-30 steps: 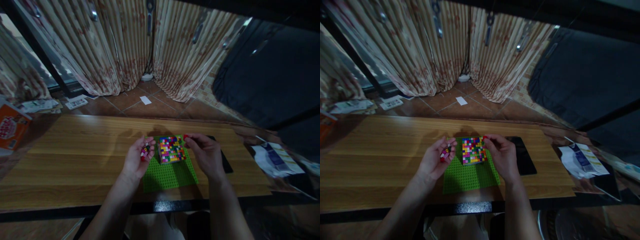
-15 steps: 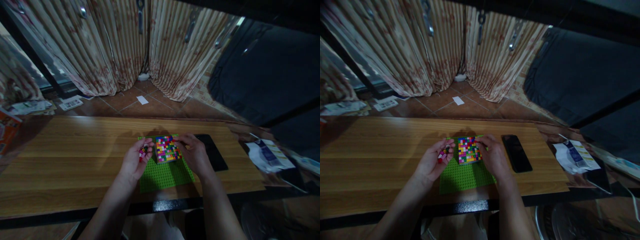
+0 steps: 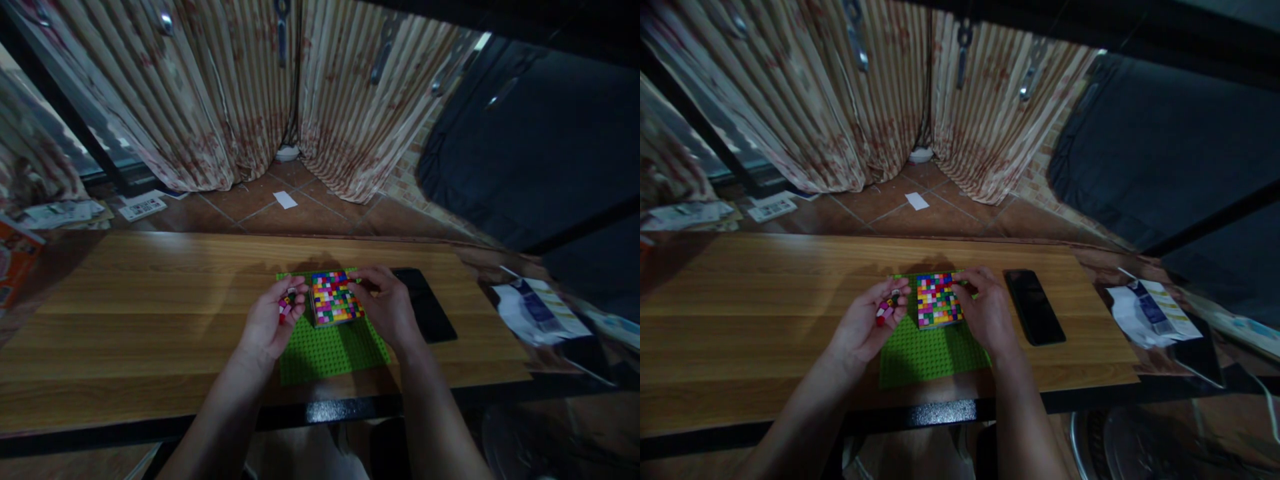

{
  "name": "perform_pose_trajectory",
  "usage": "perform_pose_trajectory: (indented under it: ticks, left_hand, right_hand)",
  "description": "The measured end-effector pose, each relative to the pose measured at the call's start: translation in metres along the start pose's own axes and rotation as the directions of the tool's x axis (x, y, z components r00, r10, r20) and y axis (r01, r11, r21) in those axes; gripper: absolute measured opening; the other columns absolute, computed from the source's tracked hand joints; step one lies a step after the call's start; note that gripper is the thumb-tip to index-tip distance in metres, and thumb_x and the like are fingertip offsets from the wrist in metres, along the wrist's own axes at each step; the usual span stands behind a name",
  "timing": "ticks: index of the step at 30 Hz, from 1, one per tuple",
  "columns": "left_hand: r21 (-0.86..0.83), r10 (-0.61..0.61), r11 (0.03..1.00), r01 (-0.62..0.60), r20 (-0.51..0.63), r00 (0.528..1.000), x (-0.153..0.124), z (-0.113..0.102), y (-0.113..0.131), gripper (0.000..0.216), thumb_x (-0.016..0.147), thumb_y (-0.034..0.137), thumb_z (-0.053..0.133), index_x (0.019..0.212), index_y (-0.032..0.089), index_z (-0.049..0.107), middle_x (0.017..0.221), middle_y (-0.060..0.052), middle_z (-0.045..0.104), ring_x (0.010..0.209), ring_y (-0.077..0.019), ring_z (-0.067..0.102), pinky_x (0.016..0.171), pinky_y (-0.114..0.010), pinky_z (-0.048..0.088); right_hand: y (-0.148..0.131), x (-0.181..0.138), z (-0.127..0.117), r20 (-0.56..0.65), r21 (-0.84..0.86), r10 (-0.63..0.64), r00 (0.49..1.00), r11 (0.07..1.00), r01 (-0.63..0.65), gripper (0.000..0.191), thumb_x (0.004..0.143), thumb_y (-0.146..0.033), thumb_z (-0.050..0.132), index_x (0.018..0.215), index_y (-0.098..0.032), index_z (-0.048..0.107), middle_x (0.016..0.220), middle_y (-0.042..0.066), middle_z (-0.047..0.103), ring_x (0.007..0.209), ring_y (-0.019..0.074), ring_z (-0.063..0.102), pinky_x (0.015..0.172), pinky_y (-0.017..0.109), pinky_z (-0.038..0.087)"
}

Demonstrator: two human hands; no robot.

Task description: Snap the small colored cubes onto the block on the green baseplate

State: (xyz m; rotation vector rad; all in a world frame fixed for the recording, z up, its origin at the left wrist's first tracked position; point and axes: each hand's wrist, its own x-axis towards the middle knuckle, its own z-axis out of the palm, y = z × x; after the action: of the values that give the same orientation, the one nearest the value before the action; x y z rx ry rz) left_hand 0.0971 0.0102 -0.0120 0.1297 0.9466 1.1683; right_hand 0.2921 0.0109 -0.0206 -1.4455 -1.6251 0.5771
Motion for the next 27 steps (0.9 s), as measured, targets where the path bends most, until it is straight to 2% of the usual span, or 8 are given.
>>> perform_pose_trajectory:
  ticks: [7,11,18,27]
  left_hand:
    - [0.003,-0.007,1.0,0.007,-0.001,1.0,0.001,0.0,0.0,0.019,0.089,0.011,0.053,0.079,0.007,0.068,0.068,-0.005,0.065,0.053,-0.0057,0.054,0.046,-0.013,0.044]
    - [-0.002,-0.006,1.0,0.006,0.002,1.0,0.0,0.001,0.0,0.02,0.089,0.009,0.052,0.078,0.006,0.068,0.069,-0.005,0.065,0.053,-0.0058,0.055,0.046,-0.014,0.045]
    - [-0.015,-0.002,1.0,0.002,-0.005,1.0,0.0,0.0,0.0,0.019,0.088,0.007,0.052,0.078,0.005,0.068,0.068,-0.005,0.065,0.051,-0.0056,0.055,0.045,-0.014,0.045]
    - [-0.025,-0.004,1.0,0.004,-0.001,1.0,-0.001,0.001,0.0,0.021,0.089,0.007,0.051,0.077,0.005,0.068,0.067,-0.005,0.065,0.051,-0.006,0.056,0.045,-0.014,0.045]
  right_hand:
    - [0.005,0.001,0.0,-0.056,0.068,0.059,0.997,0.996,-0.056,0.016,0.08,-0.03,0.067,0.089,-0.019,0.074,0.092,0.005,0.065,0.074,0.0159,0.061,0.068,0.031,0.051]
    - [0.009,0.002,0.002,-0.116,0.118,0.136,0.984,0.985,-0.123,0.025,0.081,-0.038,0.066,0.093,-0.017,0.073,0.093,0.007,0.066,0.073,0.0165,0.062,0.067,0.032,0.051]
    - [0.012,0.004,0.015,-0.098,0.149,0.268,0.958,0.956,-0.252,0.049,0.078,-0.05,0.066,0.112,-0.015,0.067,0.102,0.014,0.071,0.078,0.0222,0.067,0.067,0.036,0.054]
    - [0.012,0.008,0.023,-0.079,0.251,0.306,0.949,0.927,-0.278,0.047,0.076,-0.049,0.067,0.107,-0.014,0.069,0.101,0.012,0.073,0.078,0.0213,0.067,0.066,0.033,0.052]
